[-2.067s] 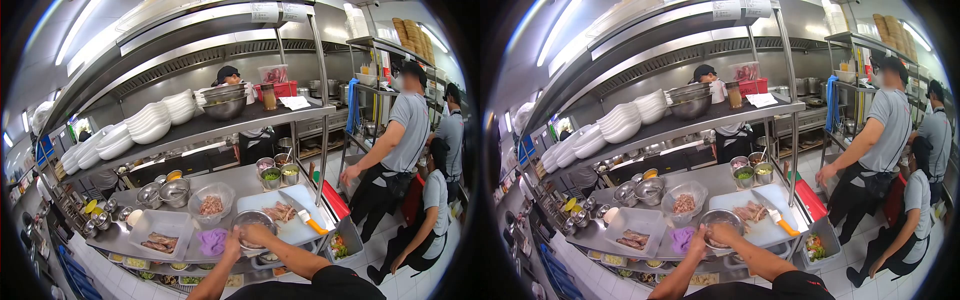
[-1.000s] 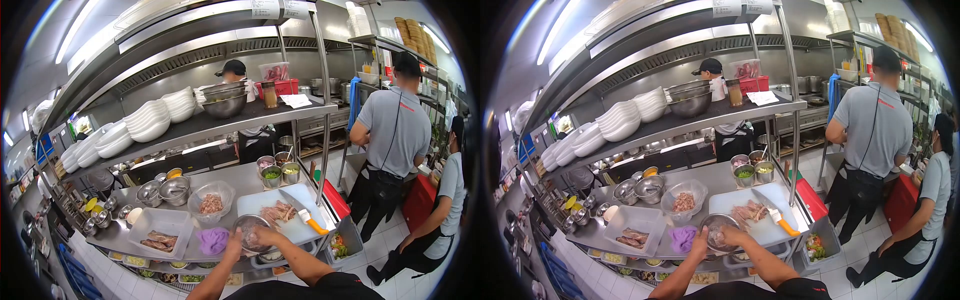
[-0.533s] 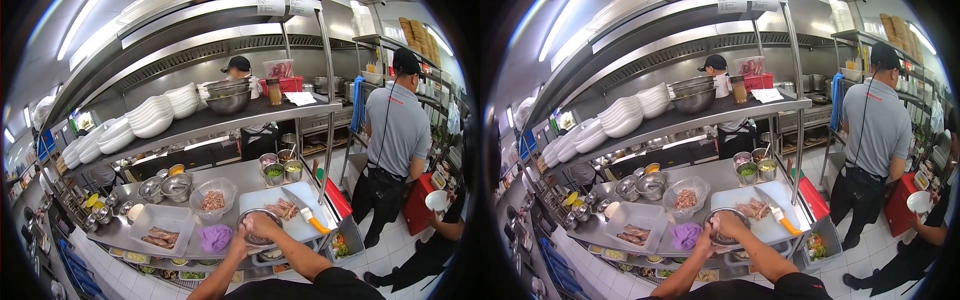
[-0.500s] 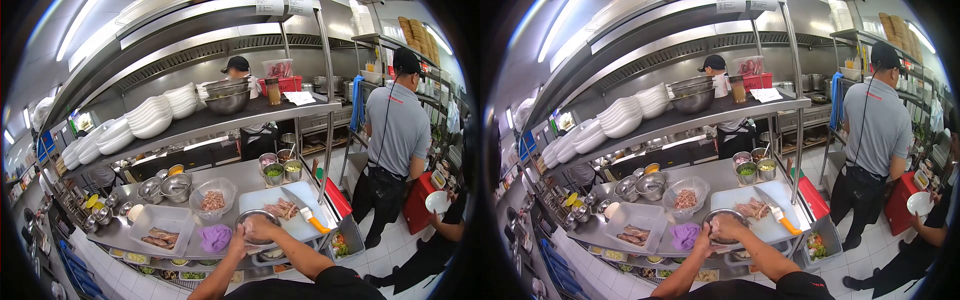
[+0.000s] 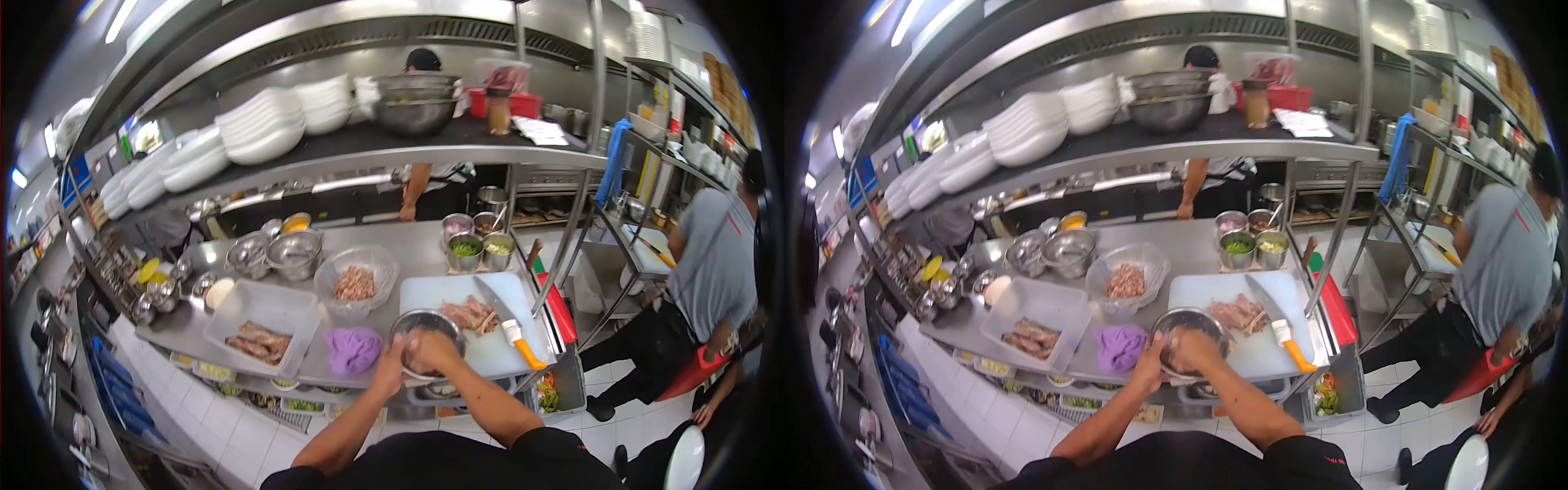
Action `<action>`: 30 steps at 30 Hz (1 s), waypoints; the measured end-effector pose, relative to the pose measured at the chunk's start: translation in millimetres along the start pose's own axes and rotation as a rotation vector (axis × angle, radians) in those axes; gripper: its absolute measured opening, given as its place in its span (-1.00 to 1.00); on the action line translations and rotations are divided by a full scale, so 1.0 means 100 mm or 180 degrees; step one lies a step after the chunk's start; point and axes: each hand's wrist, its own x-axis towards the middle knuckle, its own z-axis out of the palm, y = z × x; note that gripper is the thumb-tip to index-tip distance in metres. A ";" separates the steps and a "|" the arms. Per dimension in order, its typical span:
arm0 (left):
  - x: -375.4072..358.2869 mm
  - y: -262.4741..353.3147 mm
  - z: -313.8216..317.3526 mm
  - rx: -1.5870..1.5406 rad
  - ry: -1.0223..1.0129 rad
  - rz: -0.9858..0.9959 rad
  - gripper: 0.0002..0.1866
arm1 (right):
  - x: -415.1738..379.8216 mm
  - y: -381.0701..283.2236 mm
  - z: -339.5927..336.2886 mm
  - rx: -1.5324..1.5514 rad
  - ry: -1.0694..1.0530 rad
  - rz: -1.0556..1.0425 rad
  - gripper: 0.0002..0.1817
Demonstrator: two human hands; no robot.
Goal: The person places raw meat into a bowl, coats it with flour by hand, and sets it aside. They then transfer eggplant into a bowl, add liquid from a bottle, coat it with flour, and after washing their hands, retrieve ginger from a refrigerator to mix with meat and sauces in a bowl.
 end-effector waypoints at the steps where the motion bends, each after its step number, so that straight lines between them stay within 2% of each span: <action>1: -0.08 0.09 0.06 -0.0193 0.0049 -0.0101 -0.34 | 0.02 -0.05 -0.09 -0.0244 0.0320 -0.0046 -0.65; 2: 0.01 0.00 -0.04 -0.0119 -0.0023 -0.0181 -0.32 | 0.19 0.16 0.11 -0.0223 0.0647 -0.0261 -0.62; 3: 0.07 -0.13 -0.16 -0.0102 -0.0041 -0.0266 -0.29 | 0.02 -0.23 -0.34 -0.0139 0.0308 -0.0141 -0.60; 4: -0.09 0.09 -0.08 0.0000 0.0181 -0.0412 -0.31 | 0.09 -0.34 -0.45 -0.0089 -0.0209 -0.0749 -0.58; 5: -0.21 0.31 -0.02 0.0108 0.0387 -0.0582 -0.32 | 0.15 -0.05 -0.07 -0.0160 0.0333 -0.1040 -0.62; 6: -0.14 0.22 -0.16 -0.0075 0.0349 -0.0512 -0.34 | 0.11 -0.02 -0.01 -0.0176 0.0292 -0.1890 -0.50; 7: -0.06 0.14 -0.30 -0.0227 0.0269 -0.0385 -0.35 | 0.09 -0.04 0.01 -0.0036 0.0096 -0.1934 -0.52; 8: -0.03 0.16 -0.37 -0.0016 0.0443 0.0031 -0.34 | 0.10 -0.08 0.00 0.0090 -0.0053 -0.1958 -0.54; 10: -0.05 0.16 -0.43 0.0512 0.0704 0.0741 -0.31 | 0.02 -0.21 0.08 0.0252 -0.0255 -0.1556 -0.58; 12: -0.02 0.12 -0.48 0.0456 0.0754 0.0870 -0.31 | 0.03 -0.38 0.16 0.0257 -0.0282 -0.0817 -0.62; 14: -0.01 0.07 -0.53 0.0751 0.0833 0.1005 -0.33 | 0.00 -0.73 0.16 0.0218 -0.0297 -0.0503 -0.66; 15: -0.06 0.13 -0.54 0.0619 0.0840 0.0868 -0.33 | 0.05 -0.84 0.17 0.0193 -0.0279 -0.0349 -0.68; 16: -0.15 0.25 -0.52 0.0474 0.0850 0.0736 -0.33 | 0.16 -0.81 0.20 0.0321 -0.0544 -0.0619 -0.68; 17: -0.22 0.33 -0.51 0.0320 0.0866 0.0593 -0.33 | 0.25 -0.79 0.21 0.0270 -0.0581 -0.0612 -0.68; 19: -0.16 0.46 -0.66 0.0518 0.0691 0.0946 -0.33 | 0.42 -1.00 0.09 0.0199 -0.0634 -0.0609 -0.68; 20: -0.11 0.54 -0.75 0.0612 0.0593 0.1114 -0.33 | 0.47 -1.22 -0.06 0.0468 -0.0539 -0.0593 -0.68; 21: -0.18 0.81 -0.80 0.1030 0.0683 0.0958 -0.34 | 0.54 -1.42 -0.16 0.0723 -0.0437 -0.0565 -0.69; 24: -0.05 1.16 -1.30 0.1453 0.1020 0.1126 -0.35 | 0.97 -1.61 -0.01 0.0685 0.0243 -0.1871 -0.67; 26: 0.19 1.34 -1.91 0.2000 0.1351 0.1373 -0.36 | 1.13 -1.89 0.10 0.0372 0.0611 -0.2809 -0.64; 27: 0.15 1.55 -2.09 0.1726 0.1316 0.0925 -0.38 | 1.28 -1.98 0.19 0.0391 0.0251 -0.2826 -0.61; 29: 0.15 1.87 -2.48 0.1094 0.1104 0.0654 -0.48 | 1.60 -2.18 0.39 0.0431 -0.0469 -0.2843 -0.55; 30: 0.23 1.93 -2.71 0.1304 0.1168 0.0602 -0.51 | 1.74 -2.30 0.52 0.0415 -0.0541 -0.2701 -0.54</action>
